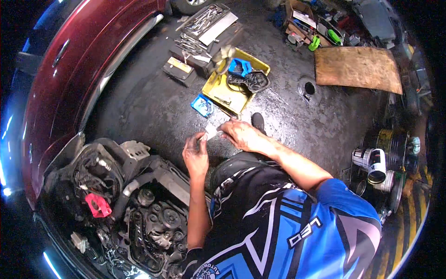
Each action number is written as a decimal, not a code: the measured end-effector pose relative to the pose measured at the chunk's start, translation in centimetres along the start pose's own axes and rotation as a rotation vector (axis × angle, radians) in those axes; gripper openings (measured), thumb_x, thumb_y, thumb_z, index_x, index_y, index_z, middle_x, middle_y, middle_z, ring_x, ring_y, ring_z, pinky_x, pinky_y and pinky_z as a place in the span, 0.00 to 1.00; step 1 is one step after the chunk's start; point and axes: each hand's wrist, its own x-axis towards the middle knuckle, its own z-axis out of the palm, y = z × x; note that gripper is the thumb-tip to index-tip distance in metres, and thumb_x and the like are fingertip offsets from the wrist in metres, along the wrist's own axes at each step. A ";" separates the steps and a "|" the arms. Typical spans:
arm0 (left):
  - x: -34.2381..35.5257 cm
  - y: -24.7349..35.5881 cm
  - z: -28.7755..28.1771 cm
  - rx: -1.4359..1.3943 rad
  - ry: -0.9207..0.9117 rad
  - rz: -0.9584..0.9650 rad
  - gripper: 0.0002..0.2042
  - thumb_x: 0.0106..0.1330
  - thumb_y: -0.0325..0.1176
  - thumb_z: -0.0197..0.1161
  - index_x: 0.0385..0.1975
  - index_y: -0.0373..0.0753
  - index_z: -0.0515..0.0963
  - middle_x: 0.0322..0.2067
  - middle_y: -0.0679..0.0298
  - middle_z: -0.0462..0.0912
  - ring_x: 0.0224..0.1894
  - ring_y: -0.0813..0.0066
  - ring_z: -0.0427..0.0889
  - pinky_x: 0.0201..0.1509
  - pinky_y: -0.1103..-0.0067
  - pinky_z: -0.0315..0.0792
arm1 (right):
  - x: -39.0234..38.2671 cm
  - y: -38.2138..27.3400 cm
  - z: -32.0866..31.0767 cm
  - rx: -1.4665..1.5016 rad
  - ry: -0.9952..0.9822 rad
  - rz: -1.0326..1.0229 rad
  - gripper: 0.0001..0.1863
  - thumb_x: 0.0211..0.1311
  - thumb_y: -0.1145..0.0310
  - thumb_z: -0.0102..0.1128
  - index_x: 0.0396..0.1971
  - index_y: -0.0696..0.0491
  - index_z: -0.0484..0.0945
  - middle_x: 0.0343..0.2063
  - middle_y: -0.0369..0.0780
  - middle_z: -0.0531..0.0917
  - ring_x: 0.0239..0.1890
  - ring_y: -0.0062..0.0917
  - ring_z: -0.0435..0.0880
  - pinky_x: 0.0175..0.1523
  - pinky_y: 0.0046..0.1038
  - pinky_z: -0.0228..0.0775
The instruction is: The person cleans engine components with a cloth and a spray, moves tools from a tray, and uses a socket wrench to work on the top of the exposed engine assembly inside the vehicle's hood while an assistant holds parts.
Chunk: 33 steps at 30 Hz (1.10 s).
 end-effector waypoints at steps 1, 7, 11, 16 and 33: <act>0.5 -0.3 1.1 -0.091 -0.048 -0.064 0.10 0.63 0.28 0.63 0.43 0.37 0.78 0.36 0.57 0.82 0.40 0.66 0.81 0.48 0.72 0.73 | -0.4 2.0 -0.1 0.003 0.003 0.005 0.15 0.60 0.62 0.53 0.39 0.57 0.77 0.33 0.49 0.81 0.39 0.42 0.81 0.48 0.40 0.73; 1.3 -3.4 6.7 0.156 -0.024 -0.296 0.18 0.63 0.33 0.65 0.51 0.35 0.74 0.40 0.51 0.82 0.44 0.62 0.82 0.50 0.71 0.73 | -2.9 17.9 -2.0 0.161 -0.073 0.423 0.18 0.54 0.71 0.57 0.46 0.59 0.73 0.36 0.50 0.80 0.42 0.45 0.80 0.52 0.40 0.70; -1.8 -5.3 10.1 0.345 -0.165 -0.518 0.16 0.64 0.39 0.64 0.44 0.33 0.77 0.38 0.50 0.83 0.42 0.54 0.82 0.48 0.68 0.73 | -4.4 32.1 -1.3 -0.152 0.202 0.281 0.24 0.50 0.80 0.49 0.51 0.61 0.70 0.32 0.50 0.76 0.38 0.44 0.75 0.46 0.39 0.68; -7.2 -6.1 13.1 0.439 -0.492 -0.695 0.16 0.64 0.44 0.63 0.43 0.39 0.80 0.39 0.50 0.83 0.44 0.48 0.80 0.49 0.66 0.72 | -4.9 50.5 1.2 -0.280 0.064 0.672 0.16 0.51 0.77 0.50 0.42 0.63 0.72 0.35 0.56 0.78 0.40 0.48 0.79 0.46 0.40 0.74; -10.7 -3.6 16.4 0.468 -0.371 -1.088 0.16 0.63 0.43 0.59 0.42 0.38 0.81 0.39 0.49 0.84 0.43 0.48 0.81 0.48 0.62 0.72 | -2.1 77.6 8.0 -0.636 -0.090 0.640 0.17 0.54 0.57 0.56 0.33 0.56 0.81 0.27 0.45 0.82 0.31 0.37 0.80 0.43 0.43 0.72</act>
